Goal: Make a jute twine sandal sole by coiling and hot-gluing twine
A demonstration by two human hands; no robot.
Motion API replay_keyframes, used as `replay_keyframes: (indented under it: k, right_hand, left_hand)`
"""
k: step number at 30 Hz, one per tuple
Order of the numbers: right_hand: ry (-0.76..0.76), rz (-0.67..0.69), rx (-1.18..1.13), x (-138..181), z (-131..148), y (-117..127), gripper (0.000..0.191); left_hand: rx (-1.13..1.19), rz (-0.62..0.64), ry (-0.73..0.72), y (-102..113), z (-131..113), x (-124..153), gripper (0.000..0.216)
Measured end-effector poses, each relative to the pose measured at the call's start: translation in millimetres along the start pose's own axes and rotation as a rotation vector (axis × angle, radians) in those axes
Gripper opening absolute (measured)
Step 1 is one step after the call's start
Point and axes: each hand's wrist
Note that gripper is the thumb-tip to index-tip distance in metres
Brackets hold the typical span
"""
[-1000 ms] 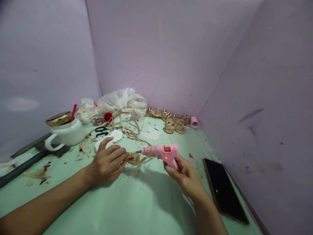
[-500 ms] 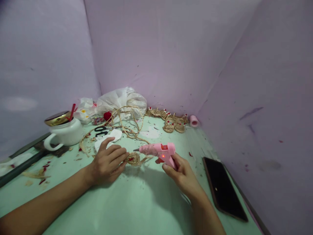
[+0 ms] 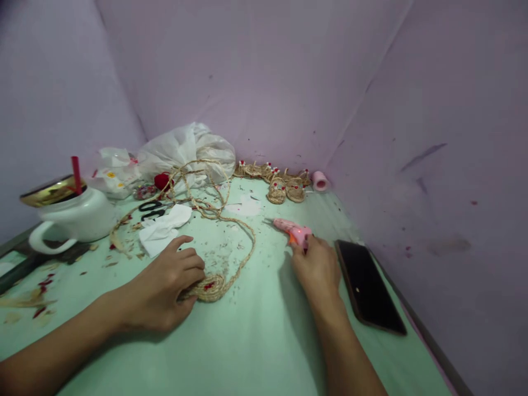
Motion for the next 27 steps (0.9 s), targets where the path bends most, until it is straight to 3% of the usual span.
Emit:
replay_keyframes:
  k: [3, 4, 6, 8, 10, 14, 21, 27]
  right_hand:
    - [0.216, -0.046, -0.031, 12.6, 14.5, 5.0, 0.029]
    - [0.301, 0.045, -0.121, 17.8, 20.8, 4.9, 0.031]
    - [0.431, 0.402, -0.293, 28.1, 33.5, 2.1, 0.033]
    - [0.514, 0.723, -0.305, 36.0, 44.4, -2.5, 0.034]
    - [0.606, 0.887, -0.219, 39.5, 51.9, -6.6, 0.033]
    - [0.769, 0.981, -0.049, 34.0, 60.8, -8.6, 0.028]
    - [1.044, 1.033, 0.193, 25.3, 82.4, 0.8, 0.020]
    - [1.046, 1.094, 0.168, 29.7, 76.4, 8.4, 0.023]
  left_hand:
    - [0.008, 0.000, -0.035, 0.6, -0.2, 0.9, 0.006]
    - [0.010, 0.000, -0.044, 0.8, -0.2, 1.4, 0.005]
    - [0.014, -0.002, -0.058, 1.2, -0.6, 2.1, 0.005]
    - [0.016, -0.004, -0.072, 1.7, -1.2, 2.1, 0.005]
    - [0.015, -0.002, -0.086, 2.6, -1.6, 1.4, 0.005]
    - [0.031, 0.003, -0.101, 7.4, -0.8, -0.4, 0.006]
    - [0.064, 0.019, -0.101, 19.0, 3.4, -1.9, 0.009]
    - [0.024, 0.092, -0.085, 10.7, 9.6, 0.3, 0.006]
Point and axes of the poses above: each hand's wrist, its own x-axis away from the middle knuckle, its own y-axis out of the back of the hand, z = x × y, and after that the axes turned 11 degrees about -z, right-handed
